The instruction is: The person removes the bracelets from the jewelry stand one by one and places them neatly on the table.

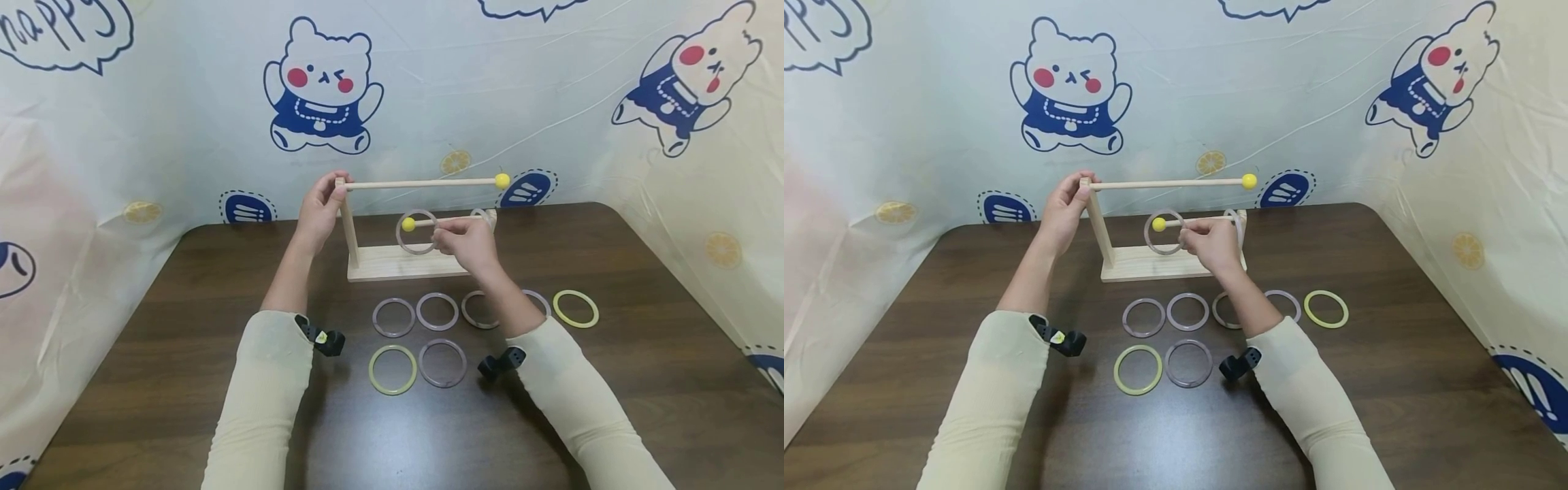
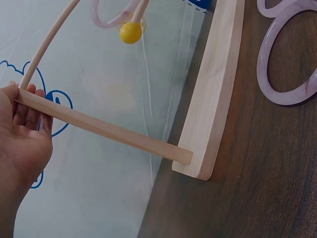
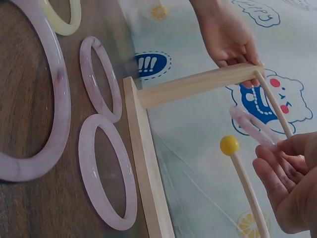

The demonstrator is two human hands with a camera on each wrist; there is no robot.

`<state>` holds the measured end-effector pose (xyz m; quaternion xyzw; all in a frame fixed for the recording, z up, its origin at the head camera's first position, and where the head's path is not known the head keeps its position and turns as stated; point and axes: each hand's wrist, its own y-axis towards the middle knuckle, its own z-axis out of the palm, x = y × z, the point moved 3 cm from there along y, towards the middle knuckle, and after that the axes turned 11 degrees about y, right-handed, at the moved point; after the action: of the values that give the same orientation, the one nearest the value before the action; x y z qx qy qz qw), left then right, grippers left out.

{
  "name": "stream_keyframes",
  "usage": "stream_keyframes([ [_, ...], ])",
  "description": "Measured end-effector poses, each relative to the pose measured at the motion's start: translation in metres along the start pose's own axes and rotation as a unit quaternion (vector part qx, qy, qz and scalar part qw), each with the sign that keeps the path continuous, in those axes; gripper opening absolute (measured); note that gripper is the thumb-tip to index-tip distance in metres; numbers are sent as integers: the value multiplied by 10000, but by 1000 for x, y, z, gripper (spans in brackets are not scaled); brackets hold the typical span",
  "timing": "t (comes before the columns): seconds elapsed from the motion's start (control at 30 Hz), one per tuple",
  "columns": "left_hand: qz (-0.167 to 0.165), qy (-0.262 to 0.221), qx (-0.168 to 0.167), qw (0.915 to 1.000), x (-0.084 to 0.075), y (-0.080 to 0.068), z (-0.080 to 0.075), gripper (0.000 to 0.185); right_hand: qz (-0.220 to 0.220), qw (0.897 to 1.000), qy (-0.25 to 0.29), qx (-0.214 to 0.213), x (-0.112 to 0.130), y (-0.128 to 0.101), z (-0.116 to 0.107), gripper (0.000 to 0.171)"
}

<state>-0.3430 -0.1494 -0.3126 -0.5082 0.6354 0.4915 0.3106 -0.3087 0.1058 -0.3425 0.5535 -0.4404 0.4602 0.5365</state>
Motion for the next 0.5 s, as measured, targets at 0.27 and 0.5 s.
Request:
stream_keyframes([
  [0.27,34,6,-6,10000,-2,-1,0,36,851,9846,1468,430,-6,0,-9,27],
  [0.5,79,-11,-51,10000,-1,-1,0,33,1294,9686,2034,606,-5,-5,-14,11],
])
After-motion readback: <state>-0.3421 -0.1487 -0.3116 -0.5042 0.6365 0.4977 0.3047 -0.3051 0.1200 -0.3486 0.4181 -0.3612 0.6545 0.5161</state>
